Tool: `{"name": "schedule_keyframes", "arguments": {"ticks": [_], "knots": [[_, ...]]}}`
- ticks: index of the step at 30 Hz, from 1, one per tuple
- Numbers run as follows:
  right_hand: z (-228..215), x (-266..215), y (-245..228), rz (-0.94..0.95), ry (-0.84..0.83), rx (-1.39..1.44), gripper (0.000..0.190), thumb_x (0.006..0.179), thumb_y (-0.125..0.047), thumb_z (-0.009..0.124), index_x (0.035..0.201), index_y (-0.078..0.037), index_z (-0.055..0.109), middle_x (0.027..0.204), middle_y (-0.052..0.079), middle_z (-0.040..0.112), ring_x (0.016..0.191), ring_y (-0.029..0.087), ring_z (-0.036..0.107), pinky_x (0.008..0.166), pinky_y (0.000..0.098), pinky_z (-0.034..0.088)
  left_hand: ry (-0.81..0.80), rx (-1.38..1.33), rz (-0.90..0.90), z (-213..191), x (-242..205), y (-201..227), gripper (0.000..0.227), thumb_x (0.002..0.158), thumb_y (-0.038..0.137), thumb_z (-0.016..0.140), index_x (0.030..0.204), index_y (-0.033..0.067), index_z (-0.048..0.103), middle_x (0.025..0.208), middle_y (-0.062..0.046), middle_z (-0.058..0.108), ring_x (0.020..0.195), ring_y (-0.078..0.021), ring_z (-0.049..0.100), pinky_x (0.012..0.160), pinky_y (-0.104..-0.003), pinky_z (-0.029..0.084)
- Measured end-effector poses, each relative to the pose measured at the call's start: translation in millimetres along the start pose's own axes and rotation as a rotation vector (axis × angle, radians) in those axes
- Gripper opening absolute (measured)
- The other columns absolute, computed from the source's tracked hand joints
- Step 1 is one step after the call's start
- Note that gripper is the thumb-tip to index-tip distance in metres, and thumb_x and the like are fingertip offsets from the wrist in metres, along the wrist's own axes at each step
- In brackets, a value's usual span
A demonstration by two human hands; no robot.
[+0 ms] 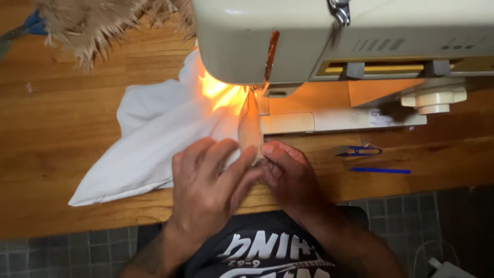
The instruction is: Sewing a piece of white fabric using a sewing machine
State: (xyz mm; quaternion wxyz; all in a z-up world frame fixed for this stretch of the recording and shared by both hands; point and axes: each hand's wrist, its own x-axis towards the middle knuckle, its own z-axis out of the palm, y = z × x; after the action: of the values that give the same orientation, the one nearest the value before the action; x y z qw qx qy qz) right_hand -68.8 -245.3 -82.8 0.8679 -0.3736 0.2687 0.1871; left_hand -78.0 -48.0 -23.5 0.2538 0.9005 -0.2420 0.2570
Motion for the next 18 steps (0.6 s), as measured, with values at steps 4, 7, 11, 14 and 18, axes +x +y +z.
{"name": "schedule_keyframes", "arguments": {"ticks": [4,7,11,14,18], "knots": [[24,-21,-19,-0.082,-0.072,-0.193,0.021,0.107,-0.013,0.067,0.088,-0.004,0.065,0.062,0.0,0.048,0.056,0.01,0.041,0.056,0.028,0.03,-0.056,-0.041,-0.078,5,1,-9,0.022,0.115,0.024,0.079,0.136,0.0148,0.077,0.127,-0.008,0.073,0.116,-0.0395,0.065,0.089,-0.054,0.046],[18,-24,-32,-0.608,-0.094,-0.732,0.009,0.108,-0.01,0.073,0.106,-0.002,0.077,0.088,0.007,0.062,0.075,0.013,0.055,0.065,0.0266,0.04,-0.064,-0.2,-0.103,0,16,-16,0.014,0.112,0.015,0.078,0.124,0.0089,0.078,0.121,-0.011,0.074,0.11,-0.038,0.064,0.093,-0.052,0.047],[20,-16,-41,-1.253,-0.346,-1.201,0.034,0.107,-0.004,0.084,0.14,0.002,0.077,0.137,0.025,0.077,0.119,0.032,0.083,0.102,0.0344,0.07,-0.05,-0.309,-0.07,-5,23,-20,0.016,0.115,0.015,0.074,0.126,0.0042,0.078,0.12,-0.013,0.073,0.105,-0.0361,0.061,0.097,-0.049,0.049],[35,-10,-43,-1.273,-0.248,-1.322,0.023,0.109,-0.006,0.083,0.132,-0.001,0.082,0.125,0.019,0.08,0.112,0.033,0.08,0.099,0.0389,0.065,-0.061,-0.263,-0.053,-8,27,-20,0.012,0.116,0.014,0.074,0.124,0.0065,0.077,0.118,-0.012,0.073,0.103,-0.037,0.06,0.09,-0.05,0.047],[49,-7,-49,-1.27,-0.304,-1.191,0.008,0.109,0.003,0.076,0.111,0.006,0.083,0.116,0.024,0.071,0.101,0.032,0.075,0.087,0.0368,0.06,-0.065,-0.231,-0.048,-9,27,-27,0.013,0.116,0.019,0.072,0.117,0.0066,0.076,0.116,-0.012,0.07,0.101,-0.0377,0.056,0.088,-0.052,0.045]]}}
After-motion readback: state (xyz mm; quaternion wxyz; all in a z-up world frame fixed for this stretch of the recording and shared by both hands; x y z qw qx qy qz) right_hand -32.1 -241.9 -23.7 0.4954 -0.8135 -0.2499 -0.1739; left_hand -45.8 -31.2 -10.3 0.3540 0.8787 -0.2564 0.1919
